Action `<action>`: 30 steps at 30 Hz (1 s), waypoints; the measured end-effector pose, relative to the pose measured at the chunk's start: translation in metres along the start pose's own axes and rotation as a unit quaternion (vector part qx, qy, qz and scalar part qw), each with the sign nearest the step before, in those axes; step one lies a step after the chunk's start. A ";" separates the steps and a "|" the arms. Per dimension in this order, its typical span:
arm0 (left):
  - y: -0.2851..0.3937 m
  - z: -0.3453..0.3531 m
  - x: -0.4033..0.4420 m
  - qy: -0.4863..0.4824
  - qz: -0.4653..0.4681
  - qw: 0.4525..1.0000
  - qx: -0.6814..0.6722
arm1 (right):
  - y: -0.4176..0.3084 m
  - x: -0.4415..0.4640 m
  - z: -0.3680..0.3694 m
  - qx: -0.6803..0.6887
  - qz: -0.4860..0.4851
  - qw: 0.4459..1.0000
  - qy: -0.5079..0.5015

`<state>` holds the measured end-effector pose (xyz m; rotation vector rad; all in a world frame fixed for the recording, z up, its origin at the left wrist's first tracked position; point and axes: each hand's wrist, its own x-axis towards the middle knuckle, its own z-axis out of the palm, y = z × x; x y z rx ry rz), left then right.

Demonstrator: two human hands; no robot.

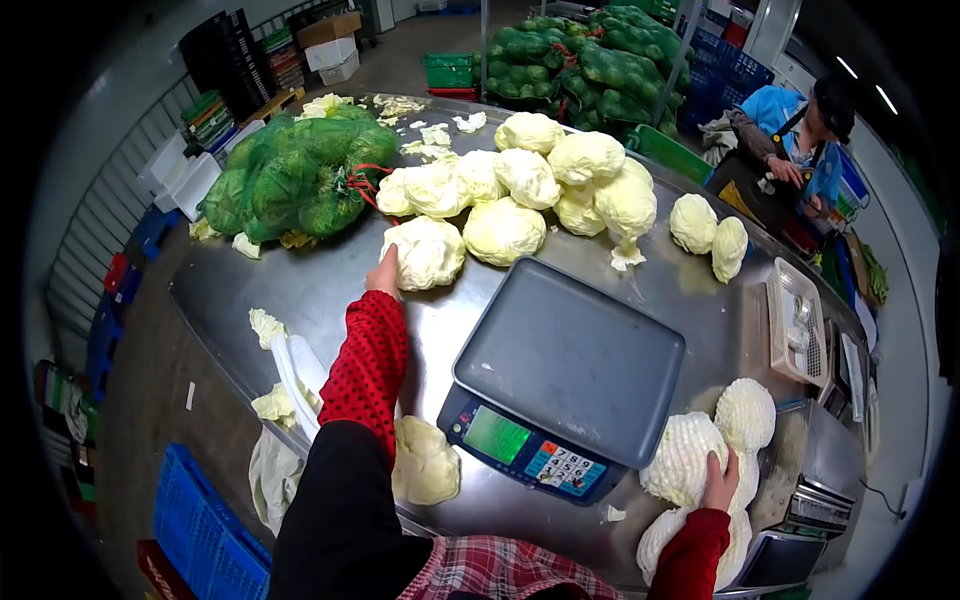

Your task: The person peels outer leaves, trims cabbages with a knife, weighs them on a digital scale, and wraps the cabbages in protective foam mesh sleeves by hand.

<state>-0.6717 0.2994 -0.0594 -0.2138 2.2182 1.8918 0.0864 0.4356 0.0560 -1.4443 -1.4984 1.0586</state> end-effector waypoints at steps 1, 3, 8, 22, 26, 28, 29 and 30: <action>-0.004 0.004 0.005 -0.007 -0.021 0.999 -0.030 | 0.003 -0.001 -0.002 -0.030 0.008 1.000 0.003; 0.010 0.011 -0.017 -0.072 -0.038 0.983 -0.167 | -0.018 -0.015 -0.001 -0.095 0.007 0.995 0.009; 0.026 0.004 -0.060 -0.068 0.015 0.958 -0.278 | -0.069 -0.030 0.023 -0.102 0.091 0.990 0.038; 0.065 -0.023 -0.166 -0.114 0.037 0.911 -0.395 | -0.041 -0.032 0.011 -0.083 0.026 0.996 0.019; 0.104 -0.060 -0.201 -0.218 0.014 0.928 -0.301 | 0.037 -0.009 -0.008 -0.363 -0.098 0.923 0.084; 0.128 -0.058 -0.241 -0.336 -0.001 0.883 -0.329 | -0.003 -0.026 0.016 -0.334 -0.254 0.895 0.154; 0.129 -0.049 -0.259 -0.366 -0.017 0.877 -0.310 | -0.018 -0.028 0.033 -0.252 -0.245 0.924 0.149; 0.127 -0.039 -0.277 -0.391 -0.030 0.871 -0.297 | -0.040 -0.031 0.048 -0.215 -0.259 0.933 0.125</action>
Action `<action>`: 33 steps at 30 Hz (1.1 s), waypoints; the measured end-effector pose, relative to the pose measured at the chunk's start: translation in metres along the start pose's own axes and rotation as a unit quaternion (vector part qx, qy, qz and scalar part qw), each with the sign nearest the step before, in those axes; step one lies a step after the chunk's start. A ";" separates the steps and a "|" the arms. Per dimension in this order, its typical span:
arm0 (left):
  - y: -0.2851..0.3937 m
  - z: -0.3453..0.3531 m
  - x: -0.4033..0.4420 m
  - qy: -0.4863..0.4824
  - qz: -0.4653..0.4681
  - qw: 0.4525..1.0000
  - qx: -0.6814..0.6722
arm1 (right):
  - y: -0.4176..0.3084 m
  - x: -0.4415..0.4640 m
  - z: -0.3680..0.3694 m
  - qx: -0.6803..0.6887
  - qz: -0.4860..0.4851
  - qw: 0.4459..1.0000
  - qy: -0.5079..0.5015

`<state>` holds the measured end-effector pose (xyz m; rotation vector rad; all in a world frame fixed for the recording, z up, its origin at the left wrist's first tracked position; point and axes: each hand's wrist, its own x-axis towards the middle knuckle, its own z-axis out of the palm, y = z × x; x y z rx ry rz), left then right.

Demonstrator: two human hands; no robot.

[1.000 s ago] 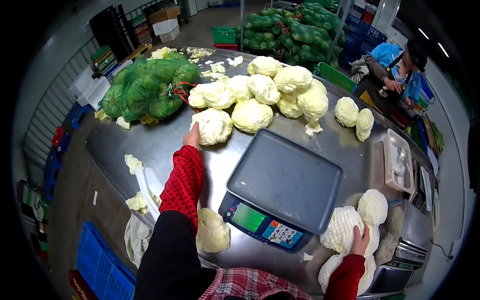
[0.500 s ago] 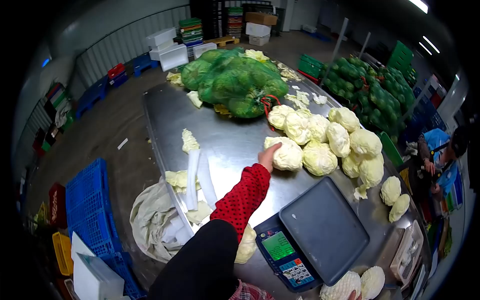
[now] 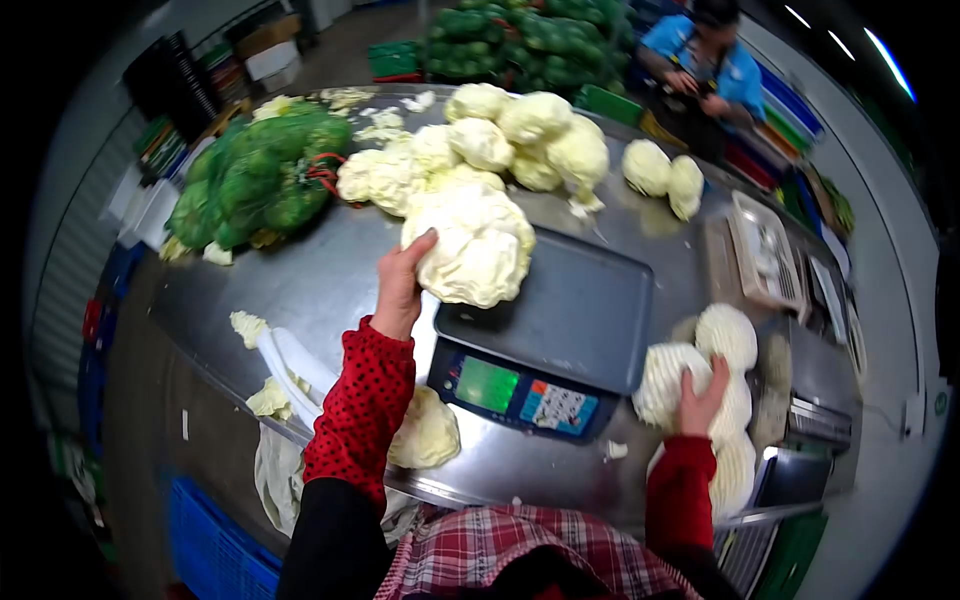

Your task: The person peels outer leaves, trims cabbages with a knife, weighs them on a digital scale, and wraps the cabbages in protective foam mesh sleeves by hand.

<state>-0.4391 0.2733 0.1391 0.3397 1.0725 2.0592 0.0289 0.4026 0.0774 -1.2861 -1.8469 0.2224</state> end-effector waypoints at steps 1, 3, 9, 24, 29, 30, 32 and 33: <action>-0.014 0.016 -0.006 -0.035 -0.039 0.999 -0.008 | -0.028 0.006 0.005 0.030 -0.003 1.000 -0.008; -0.039 0.052 -0.022 -0.057 -0.080 0.995 0.029 | -0.079 0.017 0.008 0.072 -0.026 0.997 -0.032; -0.067 0.028 -0.029 0.004 0.268 0.825 0.498 | -0.097 -0.009 -0.023 0.113 -0.009 0.990 -0.089; -0.004 -0.217 -0.188 0.182 0.122 0.467 0.857 | -0.149 -0.130 0.031 0.207 -0.100 0.861 -0.453; -0.009 -0.241 -0.148 0.177 0.252 0.460 0.833 | -0.196 -0.131 0.040 0.213 -0.211 0.829 -0.472; 0.003 -0.234 -0.141 0.180 0.296 0.465 0.815 | -0.201 -0.130 0.037 0.218 -0.227 0.819 -0.480; 0.029 -0.217 -0.123 0.224 0.392 0.480 0.752 | -0.199 -0.128 0.030 0.209 -0.220 0.819 -0.488; 0.049 -0.189 -0.122 0.210 0.397 0.512 0.732 | -0.200 -0.127 0.028 0.204 -0.216 0.812 -0.502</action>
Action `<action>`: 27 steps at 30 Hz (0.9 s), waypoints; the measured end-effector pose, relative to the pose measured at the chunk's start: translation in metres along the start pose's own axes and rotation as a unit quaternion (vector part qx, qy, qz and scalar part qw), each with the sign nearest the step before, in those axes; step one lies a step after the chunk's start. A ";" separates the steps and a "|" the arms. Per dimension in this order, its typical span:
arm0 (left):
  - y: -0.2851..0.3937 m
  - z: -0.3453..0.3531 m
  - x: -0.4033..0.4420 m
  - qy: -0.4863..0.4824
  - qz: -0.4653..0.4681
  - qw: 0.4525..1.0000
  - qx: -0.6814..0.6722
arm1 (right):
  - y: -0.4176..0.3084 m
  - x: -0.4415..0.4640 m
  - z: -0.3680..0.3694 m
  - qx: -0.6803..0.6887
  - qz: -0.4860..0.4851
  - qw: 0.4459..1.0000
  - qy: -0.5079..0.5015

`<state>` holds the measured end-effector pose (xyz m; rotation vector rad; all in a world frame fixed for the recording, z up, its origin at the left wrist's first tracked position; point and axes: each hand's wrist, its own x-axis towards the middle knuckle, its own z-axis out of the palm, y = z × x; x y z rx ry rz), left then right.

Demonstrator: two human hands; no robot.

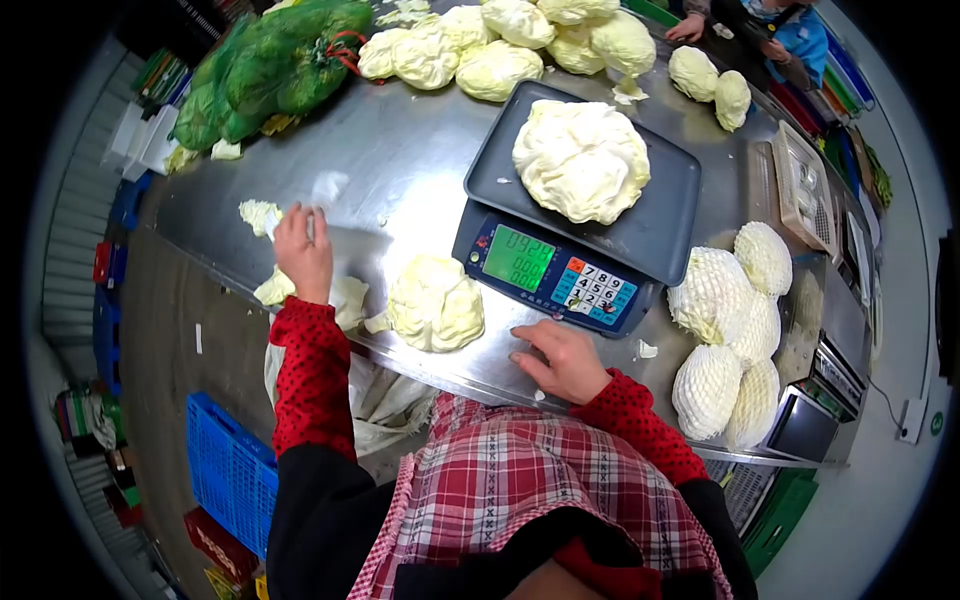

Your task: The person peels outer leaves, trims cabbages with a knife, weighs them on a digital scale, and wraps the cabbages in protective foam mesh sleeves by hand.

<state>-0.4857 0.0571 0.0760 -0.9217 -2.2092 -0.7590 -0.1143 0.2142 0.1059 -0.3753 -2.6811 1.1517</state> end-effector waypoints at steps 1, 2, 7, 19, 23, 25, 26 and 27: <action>0.026 -0.017 0.023 -0.003 -0.004 0.999 -0.040 | -0.004 0.004 -0.004 -0.001 0.003 1.000 0.007; 0.050 -0.023 0.037 0.006 0.026 0.993 -0.113 | -0.013 0.012 -0.012 -0.004 -0.030 0.995 0.098; 0.191 -0.075 0.041 -0.345 0.160 0.824 -0.421 | -0.056 0.049 -0.065 -0.022 -0.129 0.923 0.363; 0.276 -0.066 -0.013 -0.467 -0.288 0.484 -0.682 | -0.025 0.021 -0.070 0.137 -0.025 0.901 0.412; 0.279 -0.047 -0.035 -0.374 -0.162 0.604 -0.684 | -0.019 0.014 -0.069 0.253 0.021 0.884 0.392; 0.270 -0.046 -0.016 -0.347 -0.260 0.565 -0.702 | -0.016 0.016 -0.072 0.431 0.112 0.834 0.326; 0.269 -0.048 -0.005 -0.312 -0.313 0.438 -0.783 | -0.013 0.015 -0.070 0.432 0.112 0.834 0.324; 0.266 -0.052 0.001 -0.319 -0.352 0.393 -0.787 | -0.009 0.012 -0.067 0.480 0.128 0.836 0.234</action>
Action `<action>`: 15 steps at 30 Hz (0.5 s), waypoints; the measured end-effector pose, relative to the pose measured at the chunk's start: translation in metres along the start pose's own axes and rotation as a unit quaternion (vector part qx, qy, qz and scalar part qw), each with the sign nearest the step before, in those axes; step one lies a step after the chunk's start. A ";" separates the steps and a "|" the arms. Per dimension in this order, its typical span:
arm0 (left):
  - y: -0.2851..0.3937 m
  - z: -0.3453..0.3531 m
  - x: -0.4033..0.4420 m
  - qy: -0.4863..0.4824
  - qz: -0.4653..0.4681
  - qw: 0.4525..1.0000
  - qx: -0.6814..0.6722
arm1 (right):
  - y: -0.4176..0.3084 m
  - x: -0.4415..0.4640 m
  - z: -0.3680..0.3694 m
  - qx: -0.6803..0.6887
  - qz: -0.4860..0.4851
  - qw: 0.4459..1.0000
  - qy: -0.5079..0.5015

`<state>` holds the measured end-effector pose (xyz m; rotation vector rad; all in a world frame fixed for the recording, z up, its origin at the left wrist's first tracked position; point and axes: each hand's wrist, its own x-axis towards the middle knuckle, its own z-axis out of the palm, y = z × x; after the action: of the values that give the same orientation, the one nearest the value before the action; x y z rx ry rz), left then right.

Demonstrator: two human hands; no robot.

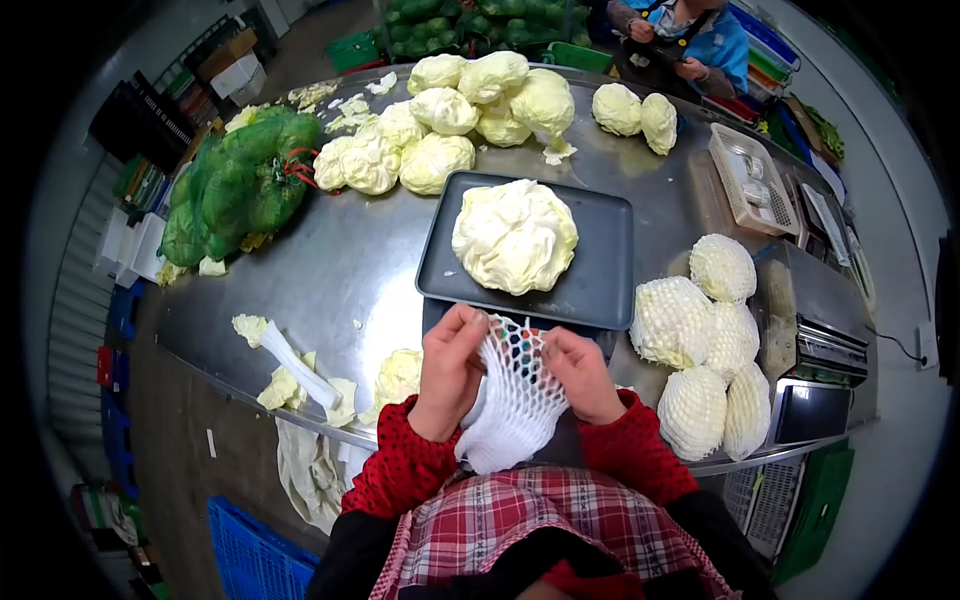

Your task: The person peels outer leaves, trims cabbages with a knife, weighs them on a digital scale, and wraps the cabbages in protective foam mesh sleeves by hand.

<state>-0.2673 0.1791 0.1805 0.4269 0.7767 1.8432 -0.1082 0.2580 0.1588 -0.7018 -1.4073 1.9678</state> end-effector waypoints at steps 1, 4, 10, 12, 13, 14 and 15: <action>-0.001 -0.001 -0.001 0.017 -0.021 0.999 0.022 | 0.005 -0.002 -0.004 0.022 0.069 0.995 -0.075; -0.021 -0.018 -0.013 -0.010 -0.082 0.946 0.315 | 0.019 -0.014 -0.015 -0.180 0.014 0.980 -0.090; -0.058 -0.073 -0.054 0.040 0.197 0.794 0.573 | 0.058 -0.035 -0.075 -0.423 0.046 0.905 0.020; -0.026 -0.100 -0.050 0.129 0.371 0.651 0.650 | 0.065 -0.046 -0.102 -0.604 0.020 0.797 0.027; -0.007 -0.122 -0.053 0.202 0.332 0.632 0.670 | 0.061 -0.049 -0.113 -0.612 -0.037 0.789 0.034; 0.008 -0.147 -0.056 0.292 0.271 0.629 0.667 | 0.054 -0.052 -0.117 -0.624 -0.092 0.775 0.042; 0.025 -0.177 -0.058 0.336 0.267 0.556 0.712 | 0.052 -0.051 -0.119 -0.630 -0.087 0.771 0.037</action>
<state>-0.3699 0.0641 0.0730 1.0396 2.9806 1.3784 0.0027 0.2825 0.0780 -1.0857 -2.5528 0.5795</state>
